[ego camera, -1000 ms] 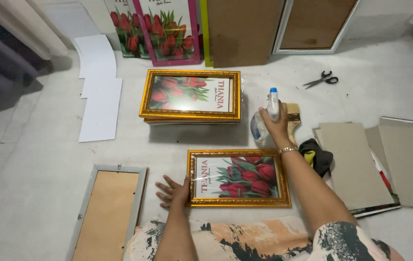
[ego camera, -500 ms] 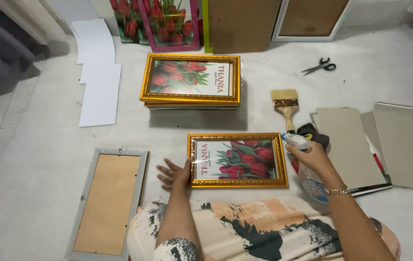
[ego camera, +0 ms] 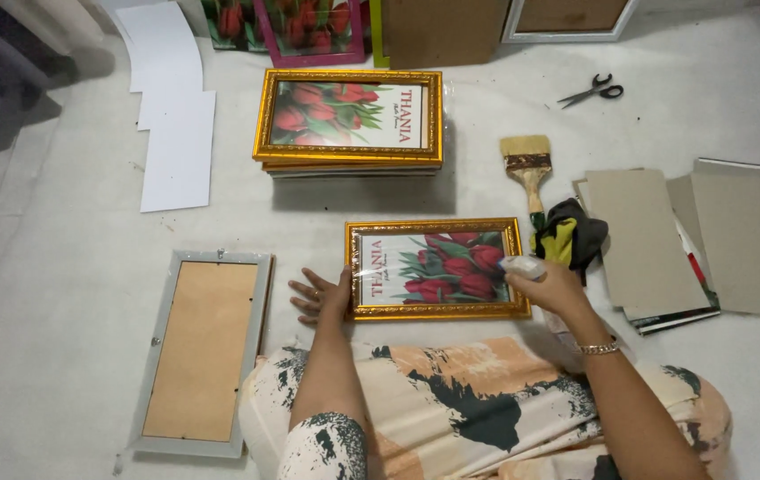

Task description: Cleaning a picture frame and glass using a brush and cleaning solution

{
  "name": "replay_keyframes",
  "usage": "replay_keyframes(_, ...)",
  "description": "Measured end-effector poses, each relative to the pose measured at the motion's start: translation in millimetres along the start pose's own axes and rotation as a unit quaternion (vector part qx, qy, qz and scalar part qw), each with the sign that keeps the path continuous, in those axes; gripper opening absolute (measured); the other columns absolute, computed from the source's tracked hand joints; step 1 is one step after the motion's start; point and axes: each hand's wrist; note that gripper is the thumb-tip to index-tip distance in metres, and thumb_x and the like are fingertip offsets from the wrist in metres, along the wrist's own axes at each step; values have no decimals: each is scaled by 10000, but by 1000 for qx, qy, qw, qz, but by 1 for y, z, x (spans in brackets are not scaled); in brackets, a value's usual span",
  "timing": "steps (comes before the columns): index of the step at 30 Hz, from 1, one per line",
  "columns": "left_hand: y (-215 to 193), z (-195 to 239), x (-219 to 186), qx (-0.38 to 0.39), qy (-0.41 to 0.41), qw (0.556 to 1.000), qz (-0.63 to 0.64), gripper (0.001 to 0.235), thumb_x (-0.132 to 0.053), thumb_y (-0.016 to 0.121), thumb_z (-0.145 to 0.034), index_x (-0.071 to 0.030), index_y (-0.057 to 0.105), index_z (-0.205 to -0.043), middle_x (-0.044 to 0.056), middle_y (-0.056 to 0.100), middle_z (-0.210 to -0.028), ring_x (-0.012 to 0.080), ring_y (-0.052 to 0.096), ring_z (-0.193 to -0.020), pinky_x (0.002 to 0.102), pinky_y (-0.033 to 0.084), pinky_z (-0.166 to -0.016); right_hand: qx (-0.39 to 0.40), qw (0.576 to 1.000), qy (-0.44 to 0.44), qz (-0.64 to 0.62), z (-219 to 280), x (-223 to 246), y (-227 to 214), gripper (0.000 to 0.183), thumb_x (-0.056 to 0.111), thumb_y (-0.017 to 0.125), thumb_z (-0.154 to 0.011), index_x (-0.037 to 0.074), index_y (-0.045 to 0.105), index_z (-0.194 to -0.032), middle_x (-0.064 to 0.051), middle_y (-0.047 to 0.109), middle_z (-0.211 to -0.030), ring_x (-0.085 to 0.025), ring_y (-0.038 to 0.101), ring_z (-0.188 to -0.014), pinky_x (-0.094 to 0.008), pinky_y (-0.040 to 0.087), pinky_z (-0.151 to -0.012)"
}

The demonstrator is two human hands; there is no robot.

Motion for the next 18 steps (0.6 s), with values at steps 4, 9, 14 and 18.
replay_keyframes(4, 2, -1, -1, -8, -7, 1000, -22, 1137, -896, 385, -857, -287, -200, -1619, 93, -372, -1637, 453, -291, -1493, 701, -202, -1144, 29, 999, -26, 12, 6, 31, 33, 722, 606, 779, -692, 22, 776, -1117, -233, 757, -1111, -399, 674, -1142, -489, 530, -948)
replay_keyframes(9, -2, 1, -4, 1, -17, 1000, -12, 1053, -892, 284, -894, -304, -204, -1618, 71, -373, -1638, 434, -303, -1493, 688, -206, -1144, 41, 989, -111, -85, 13, 63, 74, 520, 479, 812, -717, 98, 795, -1069, -168, 785, -974, -360, 731, -1006, -437, 542, -858)
replay_keyframes(14, 1, -5, -2, -1, -14, 1000, -18, 1035, -882, 276, -907, -298, -196, -1619, 81, -363, -1642, 439, -303, -1492, 699, -198, -1144, 32, 986, -129, -99, 2, 65, 77, 505, 520, 833, -740, 105, 793, -1024, -151, 779, -895, -316, 734, -857, -411, 538, -798)
replay_keyframes(18, 0, -2, -3, 0, -14, 1000, -20, 1035, -883, 269, -905, -297, -200, -1619, 85, -364, -1641, 437, -303, -1494, 706, -190, -1146, 31, 997, -69, -20, 10, 60, 38, 574, 582, 804, -711, 55, 778, -938, -220, 768, -912, -400, 721, -921, -485, 517, -814)
Point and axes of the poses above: each hand's wrist, its own z-axis away from the middle knuckle, its own y-axis out of the palm, x = y × z
